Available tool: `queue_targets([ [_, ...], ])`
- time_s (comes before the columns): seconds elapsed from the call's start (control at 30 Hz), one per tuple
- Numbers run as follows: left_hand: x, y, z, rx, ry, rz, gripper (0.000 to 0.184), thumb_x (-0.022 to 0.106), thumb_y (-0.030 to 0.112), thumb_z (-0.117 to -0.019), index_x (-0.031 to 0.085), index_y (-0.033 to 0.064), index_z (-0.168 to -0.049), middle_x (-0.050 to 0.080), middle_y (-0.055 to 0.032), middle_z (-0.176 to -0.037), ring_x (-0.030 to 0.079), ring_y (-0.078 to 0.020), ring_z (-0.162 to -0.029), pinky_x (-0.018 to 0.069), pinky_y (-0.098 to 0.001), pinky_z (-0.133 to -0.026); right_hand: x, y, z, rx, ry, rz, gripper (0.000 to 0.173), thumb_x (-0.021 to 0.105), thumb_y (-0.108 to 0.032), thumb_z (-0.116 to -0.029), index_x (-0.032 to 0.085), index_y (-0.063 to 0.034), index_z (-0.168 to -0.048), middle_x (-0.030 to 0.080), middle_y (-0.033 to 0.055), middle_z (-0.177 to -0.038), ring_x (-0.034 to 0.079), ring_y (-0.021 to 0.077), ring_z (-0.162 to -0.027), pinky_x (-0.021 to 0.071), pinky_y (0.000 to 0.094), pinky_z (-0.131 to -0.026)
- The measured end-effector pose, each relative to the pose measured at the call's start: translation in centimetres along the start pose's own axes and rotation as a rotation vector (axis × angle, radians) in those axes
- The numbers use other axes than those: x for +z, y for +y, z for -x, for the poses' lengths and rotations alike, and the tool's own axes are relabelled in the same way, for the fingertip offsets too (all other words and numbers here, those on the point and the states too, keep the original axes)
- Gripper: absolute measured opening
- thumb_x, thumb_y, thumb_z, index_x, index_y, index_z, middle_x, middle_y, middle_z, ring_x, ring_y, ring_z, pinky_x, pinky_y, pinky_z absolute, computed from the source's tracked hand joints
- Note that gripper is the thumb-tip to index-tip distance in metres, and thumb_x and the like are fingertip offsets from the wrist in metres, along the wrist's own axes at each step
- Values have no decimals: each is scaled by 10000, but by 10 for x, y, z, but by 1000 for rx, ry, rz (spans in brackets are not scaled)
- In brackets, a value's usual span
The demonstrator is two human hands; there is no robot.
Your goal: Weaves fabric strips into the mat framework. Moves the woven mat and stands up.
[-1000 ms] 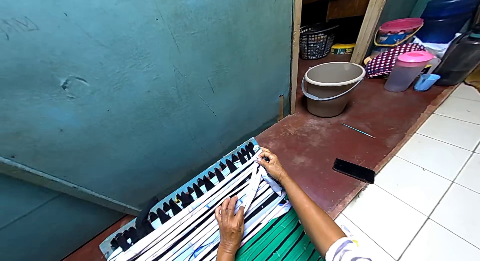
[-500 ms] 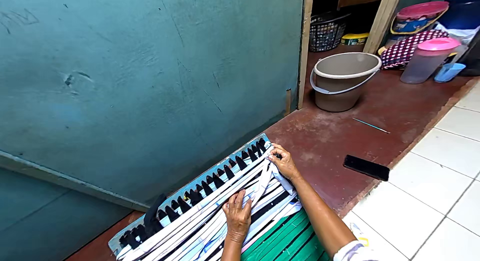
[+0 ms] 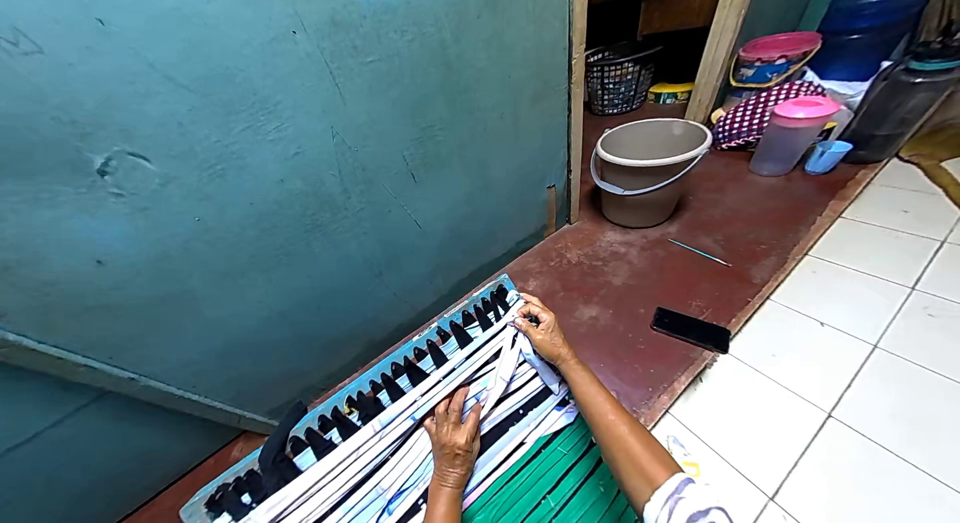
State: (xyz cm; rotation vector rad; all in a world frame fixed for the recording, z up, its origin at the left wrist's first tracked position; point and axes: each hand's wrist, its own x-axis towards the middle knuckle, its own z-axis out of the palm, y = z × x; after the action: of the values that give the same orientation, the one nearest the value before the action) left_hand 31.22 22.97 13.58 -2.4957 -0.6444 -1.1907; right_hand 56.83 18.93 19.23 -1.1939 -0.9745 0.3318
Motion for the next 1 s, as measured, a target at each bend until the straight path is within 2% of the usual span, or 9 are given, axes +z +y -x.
queue_targets([
  [0.27, -16, 21, 6, 7, 19, 42, 176, 586, 294, -949, 744, 253, -882, 700, -54, -1227, 559, -268, -1248, 337, -489, -1032, -9, -5, -5, 105, -111, -19, 137, 602, -3, -932, 657, 121, -907, 499, 332, -1434, 484, 280, -1381, 417, 311, -1105],
  [0.33, -19, 25, 8, 0, 16, 59, 184, 574, 302, -964, 736, 258, -890, 694, -42, -1240, 543, -261, -1279, 304, -493, -1089, -9, -2, -3, 26, -76, -1, 163, 613, -36, -919, 667, 110, -874, 463, 325, -1485, 478, 297, -1394, 407, 339, -1130],
  [0.4, -24, 26, 6, -13, 25, 67, 200, 563, 306, -974, 736, 256, -887, 699, -36, -1219, 543, -252, -1287, 282, -490, -1127, -9, 1, 1, -154, 20, 85, 204, 622, -105, -907, 689, 71, -827, 538, 312, -1435, 508, 377, -1373, 398, 443, -1148],
  [0.47, -28, 27, 6, -22, 35, 77, 216, 555, 302, -970, 740, 247, -873, 714, -40, -1171, 559, -253, -1266, 289, -495, -1120, -9, 2, 7, -347, 68, 208, 235, 600, -154, -928, 718, 9, -806, 677, 224, -1302, 602, 401, -1259, 437, 500, -1090],
  [0.5, -30, 26, 6, -21, 31, 79, 223, 547, 306, -976, 737, 245, -878, 716, -35, -1155, 561, -247, -1257, 288, -490, -1121, -9, 2, 10, -407, 44, 264, 237, 585, -147, -940, 726, -3, -814, 707, 185, -1266, 637, 381, -1205, 471, 484, -1054],
  [0.57, -35, 28, 6, -14, 14, 89, 236, 530, 310, -992, 727, 239, -883, 712, -30, -1127, 569, -233, -1224, 298, -461, -1111, -8, -1, 15, -454, -36, 361, 221, 567, -103, -944, 711, -1, -811, 718, 166, -1253, 681, 342, -1126, 521, 431, -986],
  [0.67, -40, 30, 0, 15, -3, 122, 228, 544, 286, -967, 741, 210, -882, 720, -43, -1039, 609, -225, -1085, 368, -412, -999, -1, 0, 22, -465, -111, 445, 207, 568, -70, -944, 689, 19, -801, 713, 179, -1259, 724, 321, -1020, 572, 405, -875],
  [0.83, -40, 31, -11, 110, -81, 161, 211, 568, 242, -935, 755, 182, -858, 727, -49, -978, 651, -225, -980, 457, -389, -909, 7, 3, 23, -478, -114, 475, 214, 575, -83, -948, 677, 6, -783, 688, 158, -1325, 725, 307, -975, 576, 395, -822],
  [1.0, -35, 29, -16, 182, -161, 225, 204, 579, 223, -926, 753, 155, -845, 731, -51, -936, 681, -215, -918, 508, -382, -861, 10, 7, 22, -482, -118, 475, 175, 589, -56, -924, 712, 24, -827, 734, 177, -1188, 728, 327, -977, 581, 405, -854],
])
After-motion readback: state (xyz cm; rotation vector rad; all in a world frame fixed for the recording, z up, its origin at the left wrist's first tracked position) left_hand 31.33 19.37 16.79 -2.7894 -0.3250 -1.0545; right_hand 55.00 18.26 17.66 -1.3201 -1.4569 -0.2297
